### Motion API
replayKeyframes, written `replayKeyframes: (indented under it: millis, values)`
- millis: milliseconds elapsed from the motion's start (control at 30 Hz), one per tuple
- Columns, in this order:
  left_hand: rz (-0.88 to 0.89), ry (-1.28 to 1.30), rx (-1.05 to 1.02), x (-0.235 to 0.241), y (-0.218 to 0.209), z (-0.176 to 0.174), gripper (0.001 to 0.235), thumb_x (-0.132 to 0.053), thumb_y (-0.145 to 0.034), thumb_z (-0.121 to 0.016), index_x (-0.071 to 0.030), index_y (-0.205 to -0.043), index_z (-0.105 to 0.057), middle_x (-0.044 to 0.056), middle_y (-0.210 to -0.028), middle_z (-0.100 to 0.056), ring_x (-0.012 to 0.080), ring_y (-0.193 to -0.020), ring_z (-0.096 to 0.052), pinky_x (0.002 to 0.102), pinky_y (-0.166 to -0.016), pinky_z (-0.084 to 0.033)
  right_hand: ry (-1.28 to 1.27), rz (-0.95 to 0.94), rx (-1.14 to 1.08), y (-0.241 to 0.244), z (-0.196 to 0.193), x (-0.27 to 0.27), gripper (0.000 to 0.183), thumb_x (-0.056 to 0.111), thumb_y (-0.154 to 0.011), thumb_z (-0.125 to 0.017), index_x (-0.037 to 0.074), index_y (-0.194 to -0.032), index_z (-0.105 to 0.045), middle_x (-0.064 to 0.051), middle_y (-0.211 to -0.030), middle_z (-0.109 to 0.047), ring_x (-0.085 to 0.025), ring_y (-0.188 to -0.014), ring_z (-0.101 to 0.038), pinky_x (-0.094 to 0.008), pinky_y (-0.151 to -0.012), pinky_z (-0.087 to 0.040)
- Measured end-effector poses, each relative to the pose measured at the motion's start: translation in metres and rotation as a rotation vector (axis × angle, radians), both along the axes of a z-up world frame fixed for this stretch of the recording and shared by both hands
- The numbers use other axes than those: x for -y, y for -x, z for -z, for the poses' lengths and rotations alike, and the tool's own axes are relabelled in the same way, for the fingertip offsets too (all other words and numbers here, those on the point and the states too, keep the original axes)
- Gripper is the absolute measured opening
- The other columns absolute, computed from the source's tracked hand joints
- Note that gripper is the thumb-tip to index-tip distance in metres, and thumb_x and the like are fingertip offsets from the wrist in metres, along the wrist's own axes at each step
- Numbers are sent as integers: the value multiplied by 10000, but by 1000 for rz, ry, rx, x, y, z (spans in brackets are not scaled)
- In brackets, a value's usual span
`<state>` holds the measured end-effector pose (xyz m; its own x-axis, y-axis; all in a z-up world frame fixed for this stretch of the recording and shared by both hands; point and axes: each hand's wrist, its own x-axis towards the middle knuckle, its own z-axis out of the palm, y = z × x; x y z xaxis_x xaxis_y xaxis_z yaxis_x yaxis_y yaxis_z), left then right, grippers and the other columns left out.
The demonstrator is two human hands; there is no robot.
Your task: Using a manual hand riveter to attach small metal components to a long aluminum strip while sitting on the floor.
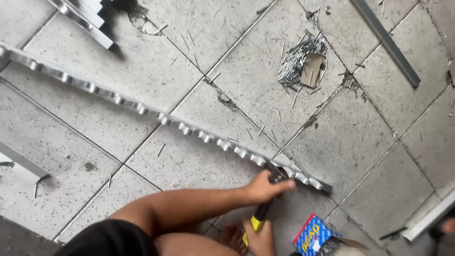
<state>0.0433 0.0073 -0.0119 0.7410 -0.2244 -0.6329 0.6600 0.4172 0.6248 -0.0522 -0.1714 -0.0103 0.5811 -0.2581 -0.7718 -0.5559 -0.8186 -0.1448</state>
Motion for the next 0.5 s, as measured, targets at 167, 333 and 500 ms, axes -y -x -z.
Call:
replayKeyframes:
  millis: [167, 333, 500]
  values:
    - [115, 64, 504, -3, -2, -29, 404, -451, -731, -778, -167, -799, -498, -72, -654, -494, 105, -545, -501, 275, -536, -447, -653, -328, -270, -21, -33, 41, 359, 224, -877, -699, 71, -1200, -674, -35, -1005, -810, -116, -896, -759, -263, -808, -575]
    - [392, 37, 1023, -25, -26, -61, 400, -428, -633, -819, -112, -681, -579, -31, -585, -622, 132, -502, -640, 251, -471, -535, 239, -845, 914, 160, 105, 56, 283, 292, -869, -699, 106, -1072, -637, -126, -1066, -712, -329, -877, -676, -488, -744, -517]
    - [567, -94, 921, -38, 1, -111, 325, -270, -582, -872, -79, -761, -679, 8, -697, -706, 169, -573, -643, 302, -569, -548, 519, -902, 1182, 155, 97, -3, 350, 290, -896, -688, 125, -1173, -553, -167, -1113, -654, -408, -851, -639, -578, -719, -497]
